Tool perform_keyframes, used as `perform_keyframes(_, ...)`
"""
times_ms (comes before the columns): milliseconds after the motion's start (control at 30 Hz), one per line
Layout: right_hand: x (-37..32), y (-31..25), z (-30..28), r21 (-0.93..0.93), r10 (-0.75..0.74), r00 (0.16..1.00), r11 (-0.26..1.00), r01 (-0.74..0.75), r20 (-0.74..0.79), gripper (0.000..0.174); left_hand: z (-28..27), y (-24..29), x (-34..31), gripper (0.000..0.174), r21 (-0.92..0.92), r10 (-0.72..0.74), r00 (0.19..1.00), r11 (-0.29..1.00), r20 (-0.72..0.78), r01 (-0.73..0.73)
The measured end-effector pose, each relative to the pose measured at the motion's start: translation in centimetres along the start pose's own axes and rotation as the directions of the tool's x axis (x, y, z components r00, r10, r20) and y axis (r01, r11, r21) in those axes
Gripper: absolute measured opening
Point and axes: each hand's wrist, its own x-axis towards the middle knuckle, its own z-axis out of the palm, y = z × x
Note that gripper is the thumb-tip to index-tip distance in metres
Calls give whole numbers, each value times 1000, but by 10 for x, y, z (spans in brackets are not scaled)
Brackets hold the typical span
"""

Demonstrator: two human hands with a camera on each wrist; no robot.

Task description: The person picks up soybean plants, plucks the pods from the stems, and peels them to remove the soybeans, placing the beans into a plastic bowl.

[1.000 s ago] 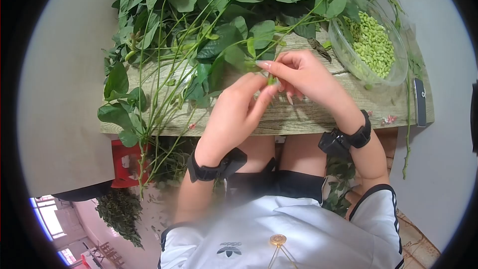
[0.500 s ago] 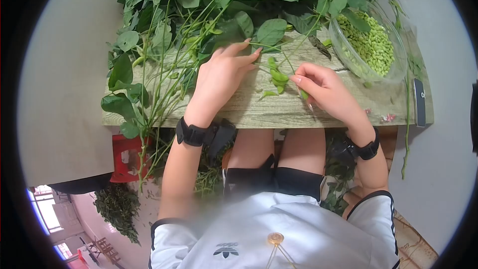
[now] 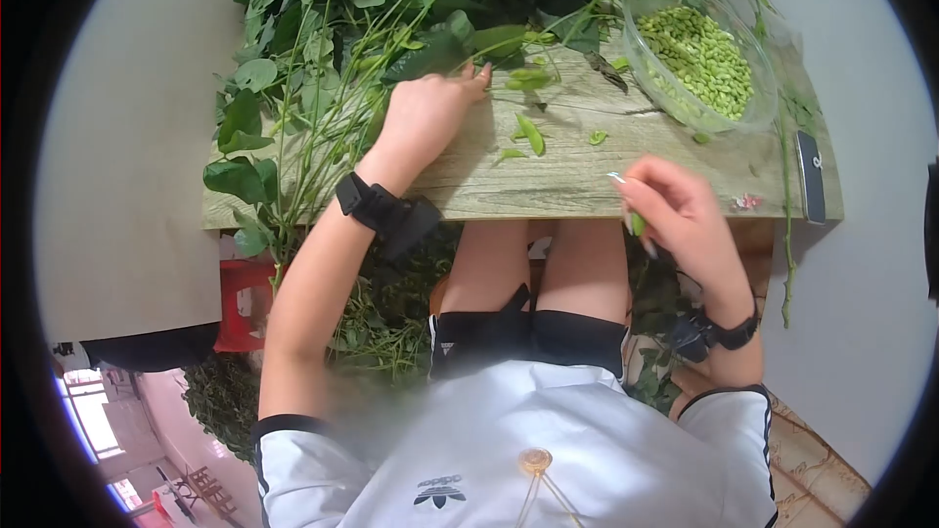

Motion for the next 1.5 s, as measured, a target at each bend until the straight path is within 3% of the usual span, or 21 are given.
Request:
perform_keyframes(67,-28,1,-19,-34,-13,995,999,10,-98,19,-4,2,1,26,-2,22,1000,1000,10,-22)
perform_keyframes(133,-58,7,-47,-158,187,971,965,-210,-148,17,-10,-1,4,28,2,39,999,999,8,-39)
perform_keyframes(233,-107,40,-75,-136,229,922,950,-282,-314,15,-27,-5,-1,35,-254,85,994,962,-67,-99)
perform_keyframes(333,-145,71,-96,20,332,805,929,-370,-492,17,-59,5,-6,35,-303,24,998,952,-64,-43)
perform_keyframes(400,-157,98,-103,-320,217,710,778,-540,-670,25,-75,18,-6,28,-315,7,991,948,-130,-48)
perform_keyframes(533,-143,86,-97,-494,286,681,511,-704,-674,24,-78,36,-4,19,-391,-63,998,918,19,66)
perform_keyframes(567,-132,74,-88,-496,289,683,509,-703,-671,24,-67,38,-5,19,-362,-57,997,930,48,71)
perform_keyframes(633,-103,45,-61,-318,195,783,835,-448,-591,21,-59,43,-5,25,-294,-32,992,954,120,67)
perform_keyframes(667,-89,33,-51,-318,195,782,835,-449,-591,21,-58,46,-5,25,-294,-32,992,954,121,66)
perform_keyframes(733,-62,16,-36,-418,-14,896,888,-193,-443,17,-53,51,-5,29,-336,41,992,942,116,1)
perform_keyframes(767,-50,16,-31,-417,-12,896,888,-194,-443,17,-48,52,-3,30,-318,82,989,947,121,-40)
perform_keyframes(833,-25,19,-21,-529,-273,914,845,79,-300,17,-39,51,1,28,-313,100,983,949,154,-48)
perform_keyframes(967,15,17,4,-612,-294,920,787,78,-260,24,-34,57,-2,22,-443,123,976,896,179,-32)
perform_keyframes(1033,37,43,10,-815,-606,796,460,354,4,37,-35,55,-11,21,-556,118,983,831,140,-20)
perform_keyframes(1100,51,52,28,-852,-618,784,376,363,61,41,-46,53,-23,20,-660,110,988,751,105,-13)
perform_keyframes(1167,57,58,35,-883,-624,774,299,363,107,46,-76,51,-38,20,-665,-111,943,683,312,301)
perform_keyframes(1200,59,61,35,-860,-583,790,291,419,188,50,-74,52,-48,20,-664,-102,943,686,316,297)
perform_keyframes(1267,52,61,30,-834,-538,798,284,473,269,55,-61,56,-73,28,-443,-189,982,882,-19,161)
perform_keyframes(1300,36,59,19,-822,-492,830,338,458,260,53,-60,72,-80,35,-430,-186,982,886,12,173)
perform_keyframes(1400,-41,46,-23,-800,-320,943,538,264,95,42,-47,142,-82,56,-578,68,993,816,98,2)
perform_keyframes(1500,-134,28,-63,-878,-222,958,476,-57,-183,26,-23,242,-66,57,-747,387,907,553,-164,-370)
